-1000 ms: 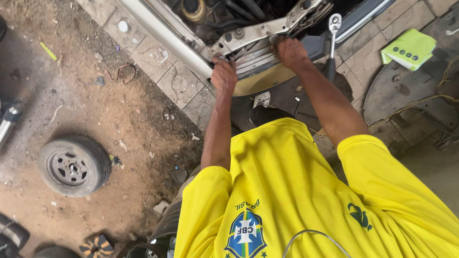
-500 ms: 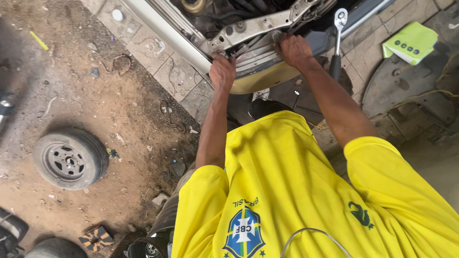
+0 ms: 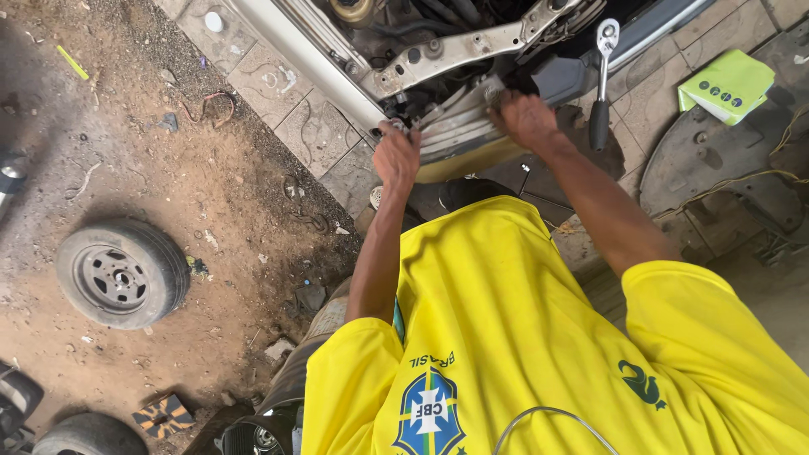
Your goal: The person unbolts a headlight housing from the engine bay of a car using a socket wrench and removes the housing by hand.
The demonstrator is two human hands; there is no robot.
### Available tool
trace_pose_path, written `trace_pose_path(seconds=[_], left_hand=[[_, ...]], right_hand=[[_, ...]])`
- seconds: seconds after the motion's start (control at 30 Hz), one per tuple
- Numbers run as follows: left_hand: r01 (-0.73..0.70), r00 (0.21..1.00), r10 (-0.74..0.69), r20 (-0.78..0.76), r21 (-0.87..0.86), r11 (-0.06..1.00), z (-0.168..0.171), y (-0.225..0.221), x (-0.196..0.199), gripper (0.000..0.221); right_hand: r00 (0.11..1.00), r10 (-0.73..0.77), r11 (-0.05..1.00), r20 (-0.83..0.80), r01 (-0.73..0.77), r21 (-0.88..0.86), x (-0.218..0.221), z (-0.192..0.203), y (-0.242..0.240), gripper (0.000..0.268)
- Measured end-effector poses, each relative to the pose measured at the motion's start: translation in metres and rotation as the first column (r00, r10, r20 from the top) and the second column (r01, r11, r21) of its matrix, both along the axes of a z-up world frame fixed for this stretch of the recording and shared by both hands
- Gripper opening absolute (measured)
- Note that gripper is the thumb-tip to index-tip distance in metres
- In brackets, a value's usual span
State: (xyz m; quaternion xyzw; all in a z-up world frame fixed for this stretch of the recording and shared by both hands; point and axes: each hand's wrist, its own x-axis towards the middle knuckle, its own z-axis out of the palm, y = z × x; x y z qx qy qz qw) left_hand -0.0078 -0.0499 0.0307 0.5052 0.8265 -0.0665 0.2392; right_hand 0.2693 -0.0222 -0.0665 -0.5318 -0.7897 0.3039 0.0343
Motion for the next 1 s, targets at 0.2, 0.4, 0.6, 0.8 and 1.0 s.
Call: trace_pose_path(seconds=[0.2,0.4,0.6,0.8,1.0], left_hand=[[0.0,1.0,0.001,0.018,-0.04,0.999,0.0,-0.02,-0.023,0.054],[-0.01,1.0,0.009,0.008,0.08,0.997,-0.006,-0.063,-0.028,0.064],[-0.07,0.997,0.067,0.027,0.113,0.991,-0.015,-0.076,-0.037,0.073],[-0.072,0.997,0.07,0.021,0.099,0.992,-0.021,-0.074,-0.052,0.069],[-0.106,0.985,0.081,0.155,0.159,0.982,-0.018,-0.084,-0.043,0.067]], right_hand=[[0.987,-0.151,0.983,-0.059,0.156,0.097,-0.026,0.028,-0.035,0.038],[0.976,-0.212,0.974,-0.057,0.216,0.065,-0.027,0.054,-0.064,0.036],[0.959,-0.283,0.959,-0.028,0.283,0.029,-0.037,0.065,-0.075,0.036],[0.947,-0.32,0.939,0.034,0.321,-0.123,-0.054,0.067,-0.092,0.038],[0.895,-0.445,0.888,0.014,0.443,-0.121,-0.056,0.064,-0.102,0.035]])
